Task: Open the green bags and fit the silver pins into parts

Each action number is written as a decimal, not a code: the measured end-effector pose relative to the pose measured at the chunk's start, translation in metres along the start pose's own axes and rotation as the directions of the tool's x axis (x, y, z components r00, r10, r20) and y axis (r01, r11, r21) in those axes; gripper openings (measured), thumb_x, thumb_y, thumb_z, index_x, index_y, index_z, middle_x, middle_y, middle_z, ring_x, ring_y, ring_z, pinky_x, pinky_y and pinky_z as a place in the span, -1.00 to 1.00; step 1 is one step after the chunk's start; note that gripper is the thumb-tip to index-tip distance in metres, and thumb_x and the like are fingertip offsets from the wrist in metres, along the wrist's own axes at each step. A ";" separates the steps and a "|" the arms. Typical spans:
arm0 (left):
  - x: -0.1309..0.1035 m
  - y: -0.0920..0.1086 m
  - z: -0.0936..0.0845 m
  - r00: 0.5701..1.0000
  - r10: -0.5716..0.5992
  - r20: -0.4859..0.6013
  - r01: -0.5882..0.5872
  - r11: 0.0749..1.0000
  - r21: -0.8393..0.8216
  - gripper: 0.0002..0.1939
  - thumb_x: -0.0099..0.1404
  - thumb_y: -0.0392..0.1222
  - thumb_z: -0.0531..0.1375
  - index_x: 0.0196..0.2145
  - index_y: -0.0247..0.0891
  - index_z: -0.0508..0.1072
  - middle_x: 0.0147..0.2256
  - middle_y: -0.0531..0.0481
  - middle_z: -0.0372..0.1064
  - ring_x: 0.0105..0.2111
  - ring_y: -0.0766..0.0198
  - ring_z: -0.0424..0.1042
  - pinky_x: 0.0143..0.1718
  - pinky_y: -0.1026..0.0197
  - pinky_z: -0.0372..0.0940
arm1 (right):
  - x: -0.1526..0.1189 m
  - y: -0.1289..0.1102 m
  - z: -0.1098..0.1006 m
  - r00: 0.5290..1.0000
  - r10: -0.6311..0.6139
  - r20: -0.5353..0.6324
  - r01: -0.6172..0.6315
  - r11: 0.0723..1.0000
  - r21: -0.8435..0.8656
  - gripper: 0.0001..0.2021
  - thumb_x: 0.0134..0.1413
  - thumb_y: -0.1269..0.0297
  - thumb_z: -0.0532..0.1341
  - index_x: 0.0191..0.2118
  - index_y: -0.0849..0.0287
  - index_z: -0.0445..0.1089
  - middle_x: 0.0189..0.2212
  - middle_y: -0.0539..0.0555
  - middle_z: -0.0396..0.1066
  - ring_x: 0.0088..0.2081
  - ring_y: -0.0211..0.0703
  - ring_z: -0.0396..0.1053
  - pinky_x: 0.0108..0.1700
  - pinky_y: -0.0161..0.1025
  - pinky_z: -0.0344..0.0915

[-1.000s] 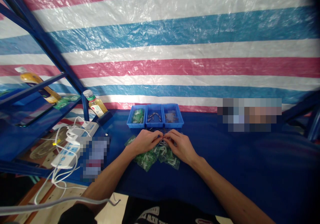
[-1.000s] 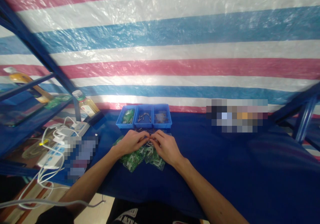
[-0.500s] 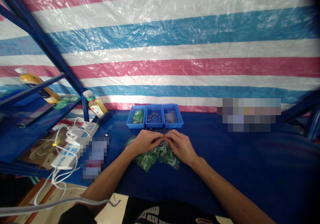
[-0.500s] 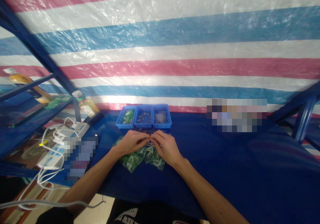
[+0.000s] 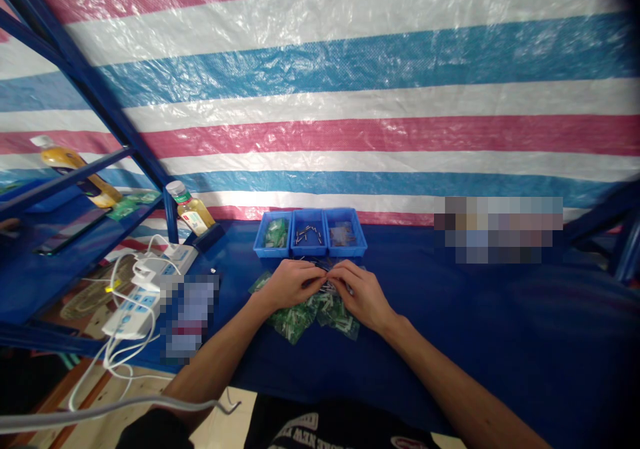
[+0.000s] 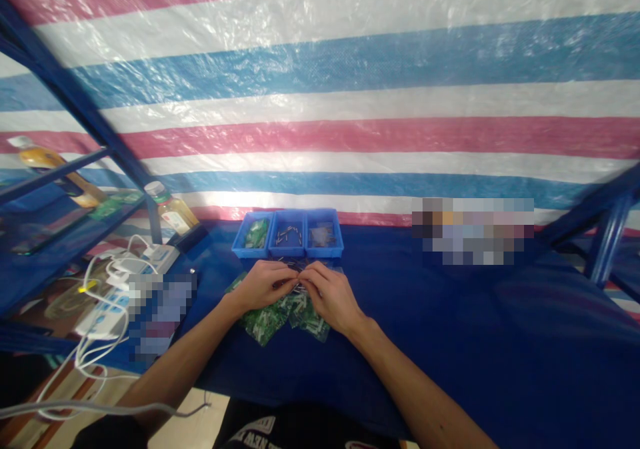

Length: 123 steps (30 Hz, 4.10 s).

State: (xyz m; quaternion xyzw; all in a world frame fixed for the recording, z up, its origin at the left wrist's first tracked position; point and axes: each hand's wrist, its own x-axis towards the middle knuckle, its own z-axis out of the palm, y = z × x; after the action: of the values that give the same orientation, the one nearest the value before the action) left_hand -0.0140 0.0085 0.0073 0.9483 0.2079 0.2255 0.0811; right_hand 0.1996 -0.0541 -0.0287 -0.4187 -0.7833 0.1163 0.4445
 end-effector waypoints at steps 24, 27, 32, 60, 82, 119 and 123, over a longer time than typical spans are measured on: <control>-0.001 -0.001 -0.001 0.999 0.037 -0.019 -0.036 0.999 0.035 -0.72 0.50 -0.18 0.07 -0.27 -0.25 0.56 -0.49 0.01 0.37 -0.46 0.34 0.37 -0.38 0.28 0.19 | -0.001 0.001 0.000 0.998 0.049 0.038 -0.048 0.999 -0.024 -0.88 0.41 0.31 0.13 -0.15 0.08 0.43 -0.24 0.08 0.48 -0.26 -0.12 0.48 -0.13 -0.19 0.41; -0.001 -0.001 0.000 0.999 0.044 -0.025 -0.043 0.998 0.039 -0.71 0.50 -0.18 0.07 -0.28 -0.26 0.56 -0.49 0.01 0.37 -0.46 0.34 0.37 -0.39 0.28 0.18 | -0.001 0.001 0.000 0.999 0.047 0.025 -0.046 0.999 -0.023 -0.87 0.41 0.31 0.14 -0.17 0.08 0.44 -0.26 0.07 0.49 -0.28 -0.13 0.48 -0.14 -0.20 0.42; -0.001 -0.002 0.002 0.998 0.044 -0.034 -0.042 0.998 0.054 -0.73 0.49 -0.18 0.09 -0.29 -0.26 0.56 -0.49 0.01 0.38 -0.46 0.34 0.38 -0.40 0.29 0.19 | 0.000 -0.001 -0.001 0.998 0.057 0.023 -0.056 0.997 -0.045 -0.87 0.42 0.28 0.14 -0.18 0.08 0.43 -0.27 0.07 0.49 -0.29 -0.13 0.47 -0.15 -0.21 0.39; -0.001 -0.003 0.003 0.996 0.021 -0.086 -0.021 1.000 -0.008 -0.73 0.49 -0.15 0.12 -0.21 -0.28 0.60 -0.46 -0.02 0.44 -0.44 0.35 0.43 -0.34 0.31 0.30 | 0.001 -0.002 -0.003 0.998 0.044 0.034 -0.041 0.997 -0.072 -0.82 0.43 0.35 0.07 -0.09 0.07 0.42 -0.21 0.08 0.48 -0.26 -0.12 0.48 -0.17 -0.20 0.39; -0.002 -0.004 0.002 0.994 0.026 -0.109 -0.029 0.999 -0.029 -0.76 0.48 -0.16 0.15 -0.20 -0.27 0.61 -0.44 -0.03 0.48 -0.45 0.35 0.43 -0.36 0.31 0.29 | 0.001 0.002 -0.005 0.998 0.059 0.014 -0.057 0.995 -0.084 -0.86 0.43 0.31 0.10 -0.13 0.07 0.41 -0.25 0.07 0.48 -0.27 -0.13 0.48 -0.15 -0.21 0.39; -0.001 -0.006 0.003 0.984 0.021 -0.175 -0.031 0.998 -0.054 -0.80 0.46 -0.19 0.19 -0.21 -0.31 0.60 -0.38 -0.07 0.57 -0.42 0.33 0.51 -0.32 0.31 0.38 | 0.000 0.003 -0.007 0.995 0.097 0.005 -0.096 0.993 -0.075 -0.84 0.45 0.33 0.06 -0.13 0.07 0.39 -0.24 0.07 0.46 -0.26 -0.12 0.47 -0.14 -0.21 0.35; -0.001 -0.007 0.003 0.985 0.026 -0.171 -0.034 0.999 -0.042 -0.80 0.46 -0.19 0.18 -0.22 -0.31 0.59 -0.38 -0.06 0.56 -0.43 0.33 0.50 -0.35 0.30 0.36 | 0.001 0.004 -0.007 0.995 0.098 -0.014 -0.099 0.992 -0.075 -0.84 0.45 0.31 0.07 -0.15 0.08 0.40 -0.26 0.07 0.46 -0.27 -0.13 0.46 -0.15 -0.21 0.35</control>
State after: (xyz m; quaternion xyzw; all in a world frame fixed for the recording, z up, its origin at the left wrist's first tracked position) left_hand -0.0159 0.0140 0.0024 0.9265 0.1948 0.3117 0.0808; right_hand 0.2069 -0.0517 -0.0266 -0.4741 -0.7632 0.1062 0.4260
